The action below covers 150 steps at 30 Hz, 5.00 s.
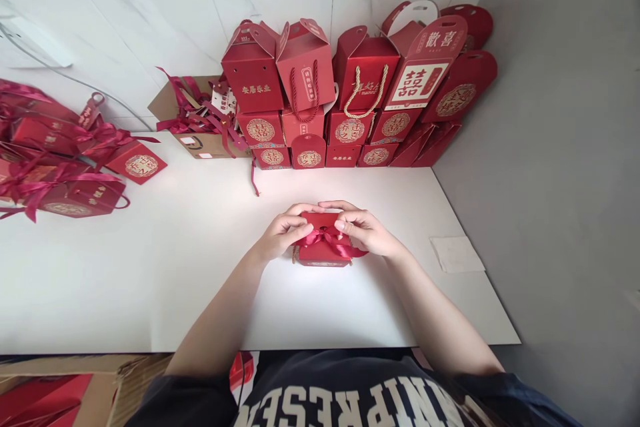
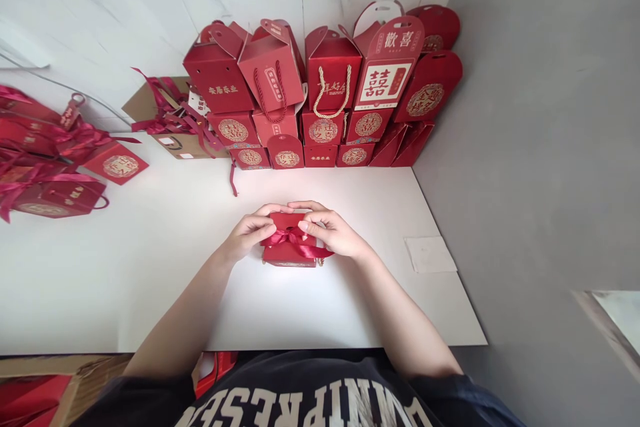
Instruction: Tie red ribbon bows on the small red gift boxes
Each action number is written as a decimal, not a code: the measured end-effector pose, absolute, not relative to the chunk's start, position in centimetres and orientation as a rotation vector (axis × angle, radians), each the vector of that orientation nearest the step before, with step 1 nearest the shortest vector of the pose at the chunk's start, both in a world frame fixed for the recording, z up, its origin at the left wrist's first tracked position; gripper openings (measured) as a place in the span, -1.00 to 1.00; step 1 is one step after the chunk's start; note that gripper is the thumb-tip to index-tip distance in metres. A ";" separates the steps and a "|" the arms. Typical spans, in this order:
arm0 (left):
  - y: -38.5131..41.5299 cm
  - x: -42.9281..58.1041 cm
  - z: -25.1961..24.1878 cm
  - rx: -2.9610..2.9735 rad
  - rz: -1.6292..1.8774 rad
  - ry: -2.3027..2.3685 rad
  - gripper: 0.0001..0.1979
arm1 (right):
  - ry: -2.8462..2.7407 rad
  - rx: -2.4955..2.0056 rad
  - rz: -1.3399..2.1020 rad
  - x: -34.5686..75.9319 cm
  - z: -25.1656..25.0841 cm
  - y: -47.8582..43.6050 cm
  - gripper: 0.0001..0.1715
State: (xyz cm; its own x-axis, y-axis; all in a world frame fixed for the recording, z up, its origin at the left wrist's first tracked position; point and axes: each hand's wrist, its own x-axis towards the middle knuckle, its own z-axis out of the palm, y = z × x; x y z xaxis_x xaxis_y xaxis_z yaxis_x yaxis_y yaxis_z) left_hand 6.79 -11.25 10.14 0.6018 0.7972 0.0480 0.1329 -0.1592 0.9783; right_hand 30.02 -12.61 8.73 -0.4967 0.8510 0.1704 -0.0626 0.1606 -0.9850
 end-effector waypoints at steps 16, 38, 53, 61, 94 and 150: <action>-11.2 6.2 10.6 1.775 0.733 0.846 -0.65 | -1.648 -0.762 1.489 29.9 8.5 -12.7 -0.56; -10.5 6.0 8.4 1.302 0.774 0.744 -0.74 | -1.561 -0.700 1.490 30.7 6.8 -11.5 -0.52; -10.9 5.8 10.0 1.666 0.830 0.798 -0.77 | -1.928 -0.970 0.977 31.2 11.4 -13.9 -0.79; -10.8 5.8 10.0 1.697 0.672 0.787 -0.78 | -1.911 -1.014 1.113 30.8 11.0 -13.9 -0.63; -10.9 6.8 9.8 1.564 0.745 0.969 -0.64 | -1.945 -1.044 1.887 34.7 10.7 -12.5 -0.53; -11.3 4.0 13.0 1.471 0.130 0.908 -0.63 | -1.480 -0.920 1.434 30.3 9.2 -12.6 -0.54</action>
State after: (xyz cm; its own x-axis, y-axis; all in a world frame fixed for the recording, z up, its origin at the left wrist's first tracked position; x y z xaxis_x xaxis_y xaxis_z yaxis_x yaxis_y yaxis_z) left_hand 3.95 -11.34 12.97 0.6744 0.5908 -0.4428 0.4423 0.1569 0.8830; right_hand 30.35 -12.60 9.17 -0.3618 0.9284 0.0846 -0.0549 0.0693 -0.9961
